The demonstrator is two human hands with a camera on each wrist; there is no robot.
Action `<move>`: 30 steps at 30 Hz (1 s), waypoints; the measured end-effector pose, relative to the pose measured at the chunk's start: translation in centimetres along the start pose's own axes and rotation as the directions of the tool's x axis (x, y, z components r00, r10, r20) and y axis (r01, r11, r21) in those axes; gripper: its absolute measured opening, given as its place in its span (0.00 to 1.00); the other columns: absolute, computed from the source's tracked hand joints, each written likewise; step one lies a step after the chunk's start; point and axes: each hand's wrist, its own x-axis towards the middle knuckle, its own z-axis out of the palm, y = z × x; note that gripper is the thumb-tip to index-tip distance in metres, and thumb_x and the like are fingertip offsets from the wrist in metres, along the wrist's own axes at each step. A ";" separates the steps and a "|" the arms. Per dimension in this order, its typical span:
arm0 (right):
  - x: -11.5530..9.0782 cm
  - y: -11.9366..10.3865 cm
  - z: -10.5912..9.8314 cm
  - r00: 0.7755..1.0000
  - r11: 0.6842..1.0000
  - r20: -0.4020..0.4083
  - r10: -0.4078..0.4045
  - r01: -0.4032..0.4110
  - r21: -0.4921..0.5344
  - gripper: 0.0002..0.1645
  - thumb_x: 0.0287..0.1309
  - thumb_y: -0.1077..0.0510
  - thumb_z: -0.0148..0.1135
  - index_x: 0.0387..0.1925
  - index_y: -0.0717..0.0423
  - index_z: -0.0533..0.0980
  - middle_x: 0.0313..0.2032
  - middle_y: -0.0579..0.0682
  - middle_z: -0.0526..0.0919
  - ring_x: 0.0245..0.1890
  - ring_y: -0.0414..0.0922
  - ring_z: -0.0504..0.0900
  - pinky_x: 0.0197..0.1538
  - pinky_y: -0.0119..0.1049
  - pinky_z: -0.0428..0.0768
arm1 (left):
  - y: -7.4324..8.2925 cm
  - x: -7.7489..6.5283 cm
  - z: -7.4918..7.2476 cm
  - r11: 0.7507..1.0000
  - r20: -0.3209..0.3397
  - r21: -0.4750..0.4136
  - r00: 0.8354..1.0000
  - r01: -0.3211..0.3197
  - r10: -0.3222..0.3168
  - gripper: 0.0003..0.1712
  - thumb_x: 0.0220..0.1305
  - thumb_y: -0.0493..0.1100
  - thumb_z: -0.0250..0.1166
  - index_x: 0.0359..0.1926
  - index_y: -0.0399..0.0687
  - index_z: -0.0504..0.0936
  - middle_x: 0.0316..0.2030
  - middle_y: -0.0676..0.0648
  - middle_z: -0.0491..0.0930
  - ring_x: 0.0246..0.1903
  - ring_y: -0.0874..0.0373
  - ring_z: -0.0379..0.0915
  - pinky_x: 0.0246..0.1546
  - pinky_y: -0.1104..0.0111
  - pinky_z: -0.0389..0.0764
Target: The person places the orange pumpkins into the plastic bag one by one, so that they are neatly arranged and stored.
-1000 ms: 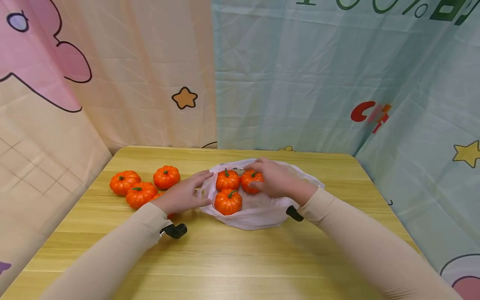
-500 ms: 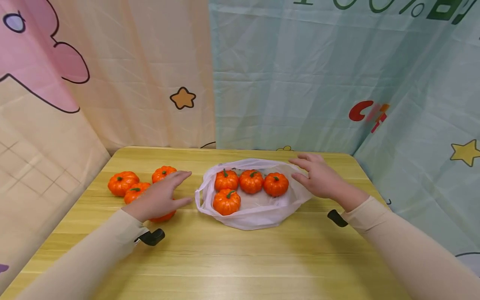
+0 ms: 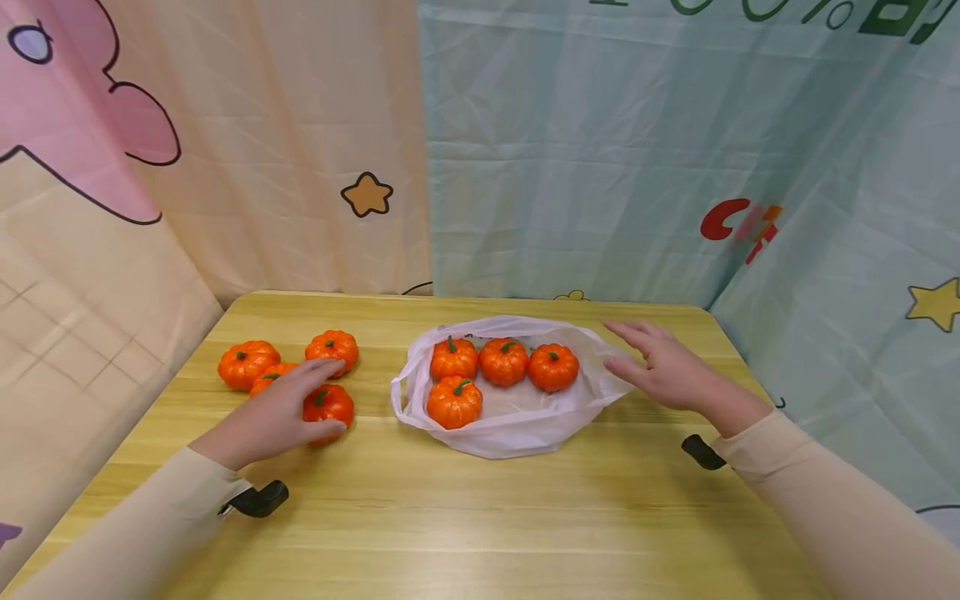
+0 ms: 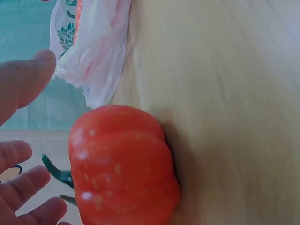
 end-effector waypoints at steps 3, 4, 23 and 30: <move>-0.2 0.3 0.3 1.000 1.000 0.015 0.005 -0.006 0.026 0.45 0.76 0.39 0.58 0.83 0.53 0.57 0.77 0.69 0.59 0.72 0.70 0.66 0.69 0.71 0.70 | -0.4 -0.6 0.0 1.000 -0.008 0.014 1.000 0.009 -0.009 0.54 0.59 0.59 0.78 0.78 0.41 0.65 0.76 0.31 0.63 0.71 0.29 0.64 0.68 0.32 0.69; -0.2 0.4 0.4 1.000 0.999 0.020 0.009 -0.010 0.035 0.45 0.76 0.39 0.59 0.83 0.53 0.57 0.77 0.69 0.59 0.71 0.70 0.66 0.70 0.70 0.70 | -0.5 -0.8 0.0 1.000 -0.009 0.016 1.000 0.012 -0.012 0.55 0.59 0.59 0.78 0.78 0.40 0.65 0.75 0.31 0.63 0.71 0.28 0.64 0.68 0.32 0.68; -0.5 1.5 2.1 0.999 0.999 0.032 -0.008 0.006 0.054 0.49 0.75 0.41 0.61 0.82 0.60 0.54 0.77 0.70 0.62 0.75 0.71 0.63 0.74 0.69 0.65 | -1.0 -1.5 1.5 1.000 -0.045 0.010 0.999 0.015 -0.015 0.52 0.59 0.53 0.79 0.76 0.35 0.67 0.72 0.28 0.67 0.68 0.27 0.66 0.66 0.32 0.70; -0.4 1.7 2.4 0.999 0.997 0.045 0.006 -0.010 0.078 0.49 0.75 0.40 0.61 0.83 0.58 0.54 0.80 0.66 0.59 0.77 0.69 0.62 0.75 0.68 0.64 | -0.7 -1.0 2.0 0.999 -0.051 0.021 0.998 0.045 -0.044 0.46 0.62 0.51 0.78 0.74 0.36 0.70 0.71 0.30 0.68 0.69 0.28 0.65 0.67 0.32 0.69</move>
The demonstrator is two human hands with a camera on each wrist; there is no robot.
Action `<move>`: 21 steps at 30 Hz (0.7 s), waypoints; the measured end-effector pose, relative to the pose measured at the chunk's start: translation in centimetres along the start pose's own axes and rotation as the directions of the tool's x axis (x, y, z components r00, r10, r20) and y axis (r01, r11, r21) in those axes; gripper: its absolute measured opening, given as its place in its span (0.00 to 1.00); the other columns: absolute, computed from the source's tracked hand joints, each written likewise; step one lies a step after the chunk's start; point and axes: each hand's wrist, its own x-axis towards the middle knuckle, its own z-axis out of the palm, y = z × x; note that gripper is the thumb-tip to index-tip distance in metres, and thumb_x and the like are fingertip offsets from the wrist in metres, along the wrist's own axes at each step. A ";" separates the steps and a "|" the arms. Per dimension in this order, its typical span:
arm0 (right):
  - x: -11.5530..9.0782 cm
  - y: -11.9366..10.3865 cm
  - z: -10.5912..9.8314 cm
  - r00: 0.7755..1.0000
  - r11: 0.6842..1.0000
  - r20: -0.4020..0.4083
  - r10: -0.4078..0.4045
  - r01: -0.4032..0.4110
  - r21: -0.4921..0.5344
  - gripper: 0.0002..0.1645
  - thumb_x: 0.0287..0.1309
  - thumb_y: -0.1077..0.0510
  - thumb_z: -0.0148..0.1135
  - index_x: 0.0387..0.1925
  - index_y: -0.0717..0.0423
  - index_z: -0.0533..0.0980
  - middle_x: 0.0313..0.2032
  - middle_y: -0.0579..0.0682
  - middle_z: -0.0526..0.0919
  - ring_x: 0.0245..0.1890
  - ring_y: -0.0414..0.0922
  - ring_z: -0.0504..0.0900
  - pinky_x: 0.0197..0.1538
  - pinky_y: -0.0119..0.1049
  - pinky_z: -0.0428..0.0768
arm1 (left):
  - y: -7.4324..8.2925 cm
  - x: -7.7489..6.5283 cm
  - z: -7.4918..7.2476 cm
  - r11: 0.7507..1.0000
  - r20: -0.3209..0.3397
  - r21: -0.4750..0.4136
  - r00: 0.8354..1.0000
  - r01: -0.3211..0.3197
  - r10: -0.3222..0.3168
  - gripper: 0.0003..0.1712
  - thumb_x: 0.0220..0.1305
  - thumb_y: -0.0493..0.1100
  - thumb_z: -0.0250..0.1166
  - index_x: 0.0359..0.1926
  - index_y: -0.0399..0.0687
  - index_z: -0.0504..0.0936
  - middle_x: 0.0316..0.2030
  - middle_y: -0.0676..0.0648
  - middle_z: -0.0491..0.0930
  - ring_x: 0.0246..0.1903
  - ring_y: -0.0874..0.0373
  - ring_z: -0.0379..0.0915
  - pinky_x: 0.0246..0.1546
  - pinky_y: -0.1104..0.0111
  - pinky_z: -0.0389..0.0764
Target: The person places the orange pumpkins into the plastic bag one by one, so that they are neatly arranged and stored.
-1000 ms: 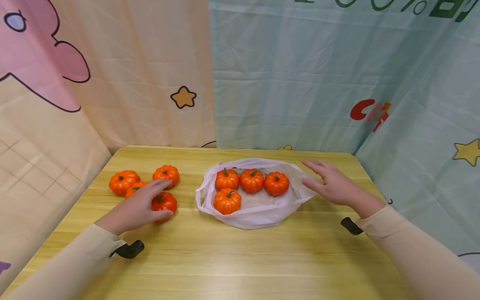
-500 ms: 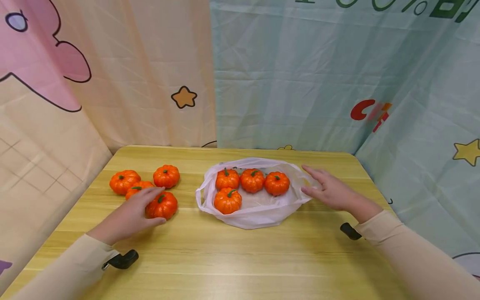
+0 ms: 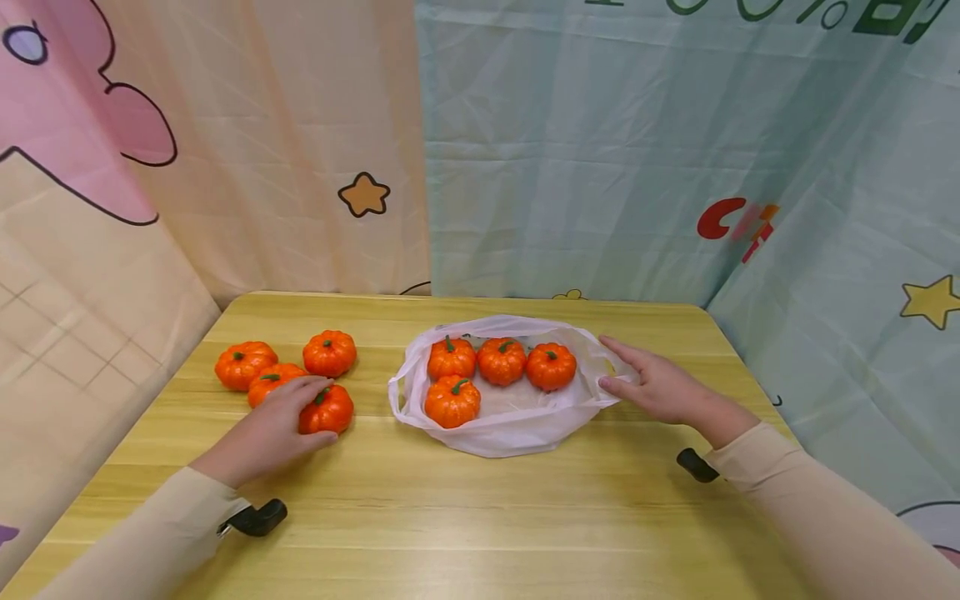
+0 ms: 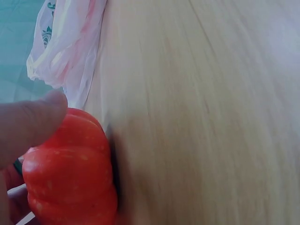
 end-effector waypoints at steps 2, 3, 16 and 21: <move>0.0 -0.1 0.1 1.000 1.000 0.002 0.008 -0.008 0.011 0.48 0.75 0.40 0.60 0.83 0.57 0.54 0.80 0.66 0.60 0.77 0.69 0.63 0.75 0.68 0.65 | 0.0 0.1 0.1 1.000 -0.008 -0.001 1.000 0.000 -0.001 0.44 0.62 0.50 0.78 0.73 0.36 0.71 0.71 0.31 0.69 0.69 0.29 0.65 0.68 0.33 0.68; 0.0 -0.1 0.1 1.000 1.000 0.002 0.011 -0.012 0.016 0.47 0.75 0.41 0.60 0.83 0.57 0.55 0.79 0.66 0.61 0.76 0.68 0.64 0.74 0.68 0.66 | 0.0 0.1 0.1 1.000 -0.011 -0.002 1.000 0.000 0.000 0.43 0.62 0.49 0.78 0.72 0.37 0.72 0.70 0.32 0.69 0.69 0.30 0.65 0.68 0.33 0.68; 0.3 -0.2 -0.1 0.997 0.990 0.007 0.071 -0.071 0.121 0.39 0.72 0.50 0.66 0.79 0.52 0.66 0.47 0.55 0.79 0.22 0.44 0.72 0.27 0.34 0.76 | -0.1 0.2 0.2 1.000 -0.010 -0.019 1.000 -0.024 0.024 0.40 0.60 0.45 0.79 0.70 0.41 0.73 0.68 0.35 0.73 0.67 0.33 0.70 0.67 0.35 0.71; 0.2 -0.4 -0.2 0.997 0.985 -0.004 0.083 -0.081 0.155 0.39 0.72 0.52 0.67 0.78 0.53 0.66 0.53 0.58 0.80 0.23 0.44 0.73 0.26 0.34 0.75 | -0.1 0.2 0.3 0.999 -0.003 -0.021 1.000 -0.031 0.031 0.40 0.59 0.45 0.80 0.70 0.43 0.73 0.68 0.35 0.73 0.66 0.34 0.71 0.67 0.35 0.72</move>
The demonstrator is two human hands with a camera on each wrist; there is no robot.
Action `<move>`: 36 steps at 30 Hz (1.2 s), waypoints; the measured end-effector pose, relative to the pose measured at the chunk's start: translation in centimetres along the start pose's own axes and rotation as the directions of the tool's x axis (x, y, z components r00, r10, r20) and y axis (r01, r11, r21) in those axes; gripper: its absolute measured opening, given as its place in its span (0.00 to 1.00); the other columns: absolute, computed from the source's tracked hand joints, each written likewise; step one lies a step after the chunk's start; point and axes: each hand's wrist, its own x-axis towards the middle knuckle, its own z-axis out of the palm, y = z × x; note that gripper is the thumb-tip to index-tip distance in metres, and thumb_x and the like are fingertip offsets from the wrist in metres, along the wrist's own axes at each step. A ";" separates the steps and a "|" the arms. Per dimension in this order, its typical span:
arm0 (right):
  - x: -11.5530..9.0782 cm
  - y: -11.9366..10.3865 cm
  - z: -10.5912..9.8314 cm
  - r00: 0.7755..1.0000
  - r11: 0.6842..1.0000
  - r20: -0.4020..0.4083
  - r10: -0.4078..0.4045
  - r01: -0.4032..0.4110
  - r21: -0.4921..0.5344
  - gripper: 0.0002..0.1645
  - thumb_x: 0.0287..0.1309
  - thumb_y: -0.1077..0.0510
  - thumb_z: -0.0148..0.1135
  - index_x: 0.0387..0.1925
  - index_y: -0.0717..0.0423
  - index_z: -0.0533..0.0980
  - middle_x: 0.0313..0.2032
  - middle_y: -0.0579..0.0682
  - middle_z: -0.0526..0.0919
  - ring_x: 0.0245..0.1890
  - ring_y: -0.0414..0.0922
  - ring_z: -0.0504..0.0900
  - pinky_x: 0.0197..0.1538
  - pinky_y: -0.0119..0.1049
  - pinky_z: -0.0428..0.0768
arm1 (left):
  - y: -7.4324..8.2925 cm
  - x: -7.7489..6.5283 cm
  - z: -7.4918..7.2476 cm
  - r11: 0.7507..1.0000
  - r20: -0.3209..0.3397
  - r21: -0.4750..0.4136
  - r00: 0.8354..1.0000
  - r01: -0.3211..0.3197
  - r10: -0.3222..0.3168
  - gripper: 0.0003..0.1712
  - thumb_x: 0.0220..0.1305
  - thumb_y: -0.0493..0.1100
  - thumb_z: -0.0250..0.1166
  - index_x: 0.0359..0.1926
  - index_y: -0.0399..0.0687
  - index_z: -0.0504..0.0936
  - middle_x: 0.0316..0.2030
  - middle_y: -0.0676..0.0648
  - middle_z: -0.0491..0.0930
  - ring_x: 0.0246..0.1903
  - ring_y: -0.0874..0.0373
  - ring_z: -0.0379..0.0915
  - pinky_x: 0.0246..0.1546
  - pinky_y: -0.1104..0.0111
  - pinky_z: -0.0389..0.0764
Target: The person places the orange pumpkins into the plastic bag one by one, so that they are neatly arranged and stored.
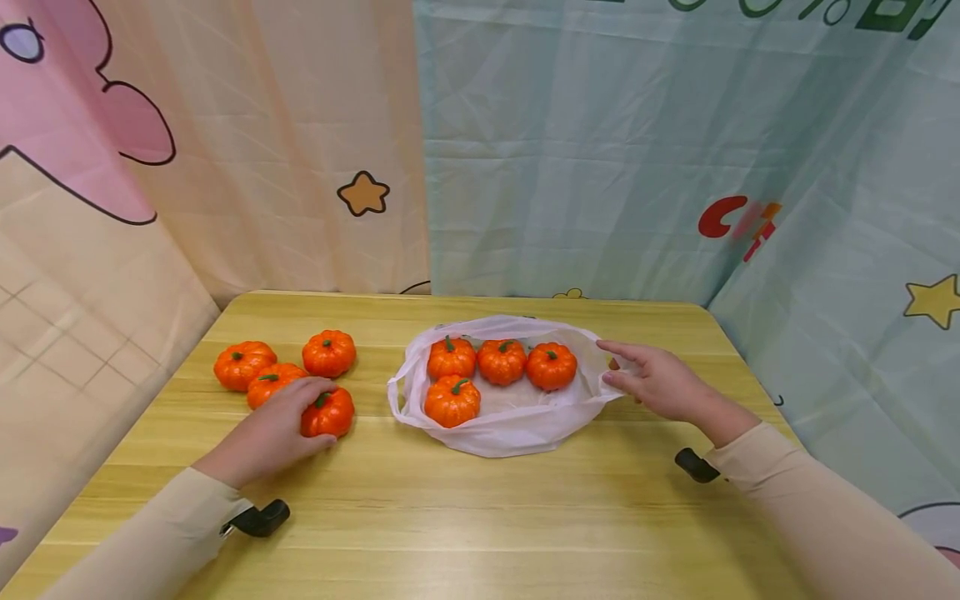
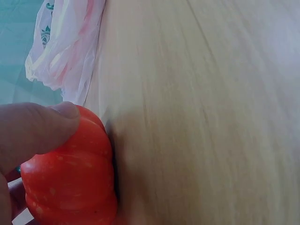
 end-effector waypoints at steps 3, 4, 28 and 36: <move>-0.1 -0.2 -0.1 1.000 1.000 -0.008 0.004 -0.004 0.014 0.39 0.71 0.53 0.67 0.78 0.56 0.66 0.56 0.62 0.82 0.24 0.44 0.74 0.27 0.33 0.76 | 0.0 0.0 0.1 1.000 -0.005 0.002 1.000 -0.003 0.003 0.40 0.58 0.45 0.80 0.69 0.45 0.74 0.68 0.36 0.73 0.65 0.35 0.72 0.66 0.36 0.73; -0.2 -0.2 -0.1 1.000 1.000 -0.011 0.005 -0.005 0.019 0.40 0.70 0.53 0.68 0.78 0.57 0.66 0.57 0.63 0.82 0.24 0.44 0.74 0.27 0.33 0.77 | 0.0 0.1 0.1 1.000 -0.005 0.003 1.000 -0.004 0.004 0.40 0.58 0.45 0.80 0.69 0.45 0.75 0.67 0.36 0.73 0.65 0.35 0.72 0.66 0.36 0.73; -0.5 -0.9 -0.3 1.000 0.998 -0.007 -0.013 0.013 0.066 0.45 0.66 0.57 0.72 0.78 0.65 0.63 0.60 0.64 0.81 0.35 0.46 0.76 0.32 0.30 0.79 | 6.7 5.6 -1.3 0.968 -0.033 -0.160 0.981 -0.192 0.189 0.38 0.58 0.45 0.79 0.69 0.49 0.76 0.68 0.45 0.75 0.65 0.45 0.75 0.65 0.46 0.80; -0.5 -1.1 -0.4 1.000 0.999 -0.013 -0.015 0.016 0.039 0.45 0.66 0.54 0.72 0.78 0.63 0.64 0.60 0.62 0.82 0.32 0.46 0.74 0.30 0.31 0.75 | 11.6 9.6 -0.8 0.932 0.024 -0.227 0.955 -0.281 0.294 0.39 0.58 0.45 0.78 0.70 0.51 0.75 0.71 0.47 0.72 0.69 0.46 0.70 0.68 0.48 0.77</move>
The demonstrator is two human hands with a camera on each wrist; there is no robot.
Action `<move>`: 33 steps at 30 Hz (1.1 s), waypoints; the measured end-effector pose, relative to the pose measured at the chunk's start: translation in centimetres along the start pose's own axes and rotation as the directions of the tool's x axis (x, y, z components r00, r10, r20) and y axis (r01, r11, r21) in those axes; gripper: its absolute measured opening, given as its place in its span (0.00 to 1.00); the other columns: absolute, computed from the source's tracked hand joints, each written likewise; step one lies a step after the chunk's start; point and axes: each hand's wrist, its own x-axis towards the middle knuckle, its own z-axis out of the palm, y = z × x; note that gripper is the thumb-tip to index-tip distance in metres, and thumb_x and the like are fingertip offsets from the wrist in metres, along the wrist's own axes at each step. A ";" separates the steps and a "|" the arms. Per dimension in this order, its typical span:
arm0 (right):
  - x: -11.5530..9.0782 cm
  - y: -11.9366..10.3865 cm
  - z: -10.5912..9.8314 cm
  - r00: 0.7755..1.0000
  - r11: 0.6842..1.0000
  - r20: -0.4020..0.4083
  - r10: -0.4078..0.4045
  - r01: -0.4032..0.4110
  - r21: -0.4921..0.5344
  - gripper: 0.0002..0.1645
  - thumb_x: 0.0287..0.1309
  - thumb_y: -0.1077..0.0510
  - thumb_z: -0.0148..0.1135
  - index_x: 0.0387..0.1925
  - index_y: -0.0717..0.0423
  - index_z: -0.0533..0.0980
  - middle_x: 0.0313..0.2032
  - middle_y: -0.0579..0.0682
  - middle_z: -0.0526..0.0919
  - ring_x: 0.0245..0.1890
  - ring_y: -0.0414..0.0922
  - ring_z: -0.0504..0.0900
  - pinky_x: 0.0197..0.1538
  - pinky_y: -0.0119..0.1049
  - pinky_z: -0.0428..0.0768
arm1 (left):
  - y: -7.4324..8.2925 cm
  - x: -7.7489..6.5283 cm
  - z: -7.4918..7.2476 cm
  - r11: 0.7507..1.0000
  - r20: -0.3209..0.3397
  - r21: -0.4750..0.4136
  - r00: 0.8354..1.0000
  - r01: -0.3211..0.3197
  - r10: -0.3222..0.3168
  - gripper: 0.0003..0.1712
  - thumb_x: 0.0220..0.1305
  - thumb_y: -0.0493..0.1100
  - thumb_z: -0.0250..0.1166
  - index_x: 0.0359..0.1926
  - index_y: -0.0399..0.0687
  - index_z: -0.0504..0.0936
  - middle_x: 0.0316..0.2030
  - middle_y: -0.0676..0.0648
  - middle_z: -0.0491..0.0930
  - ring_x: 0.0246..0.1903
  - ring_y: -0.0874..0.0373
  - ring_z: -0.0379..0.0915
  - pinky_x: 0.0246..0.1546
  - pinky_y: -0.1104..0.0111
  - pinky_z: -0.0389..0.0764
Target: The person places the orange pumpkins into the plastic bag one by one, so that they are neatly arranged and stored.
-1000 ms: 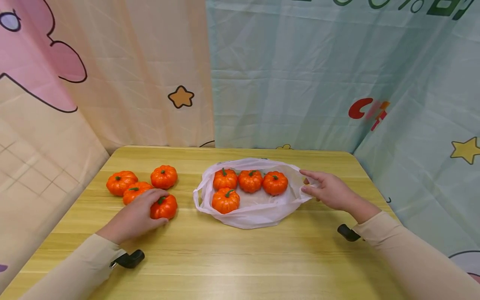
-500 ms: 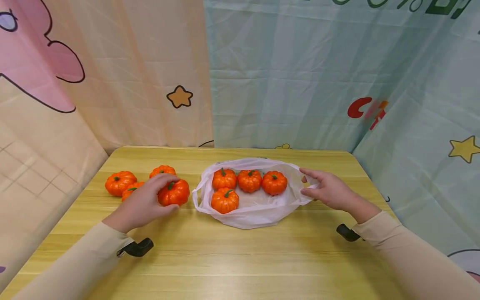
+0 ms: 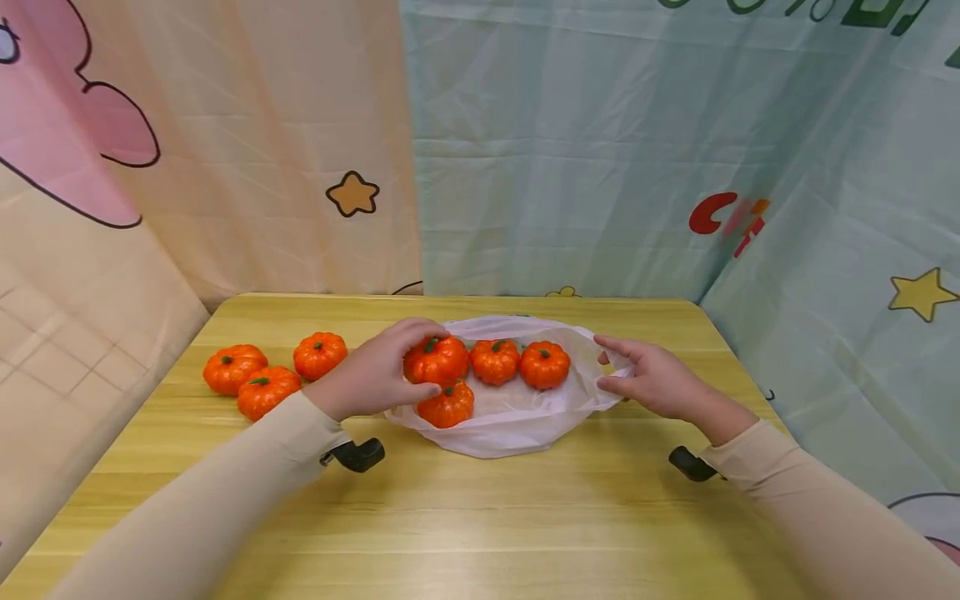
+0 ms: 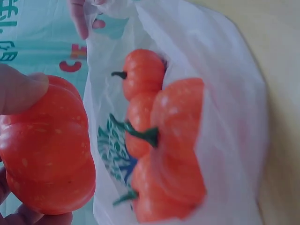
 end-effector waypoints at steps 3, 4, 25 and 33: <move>0.0 -0.2 0.0 1.000 1.000 -0.001 -0.006 0.006 -0.002 0.44 0.66 0.55 0.72 0.77 0.64 0.64 0.60 0.62 0.82 0.33 0.46 0.74 0.30 0.31 0.75 | 0.9 1.8 0.8 1.000 0.034 -0.017 0.999 -0.023 0.024 0.37 0.58 0.45 0.77 0.69 0.52 0.76 0.70 0.47 0.72 0.68 0.47 0.70 0.67 0.49 0.78; 0.0 -0.2 0.1 1.000 1.000 -0.002 -0.008 0.008 -0.002 0.44 0.66 0.56 0.72 0.77 0.64 0.64 0.60 0.63 0.82 0.32 0.46 0.74 0.30 0.31 0.75 | 1.1 2.3 1.1 0.999 0.047 -0.016 0.998 -0.029 0.030 0.37 0.58 0.45 0.76 0.69 0.52 0.76 0.70 0.47 0.72 0.68 0.47 0.71 0.67 0.50 0.79; -0.5 -0.7 -0.2 1.000 1.000 0.014 0.000 0.000 0.025 0.45 0.66 0.57 0.71 0.78 0.65 0.63 0.61 0.64 0.82 0.27 0.42 0.75 0.30 0.30 0.77 | 1.9 6.8 6.8 0.994 0.251 0.055 0.965 -0.091 0.074 0.35 0.62 0.48 0.74 0.69 0.56 0.75 0.70 0.55 0.72 0.71 0.56 0.67 0.72 0.60 0.72; -0.9 -1.0 -0.4 0.999 0.999 0.051 -0.009 0.006 0.046 0.45 0.67 0.56 0.71 0.79 0.64 0.62 0.62 0.64 0.80 0.30 0.45 0.80 0.32 0.31 0.80 | 1.5 6.4 7.4 0.992 0.316 0.101 0.948 -0.079 0.043 0.34 0.62 0.45 0.74 0.69 0.57 0.77 0.70 0.57 0.73 0.70 0.59 0.66 0.73 0.61 0.70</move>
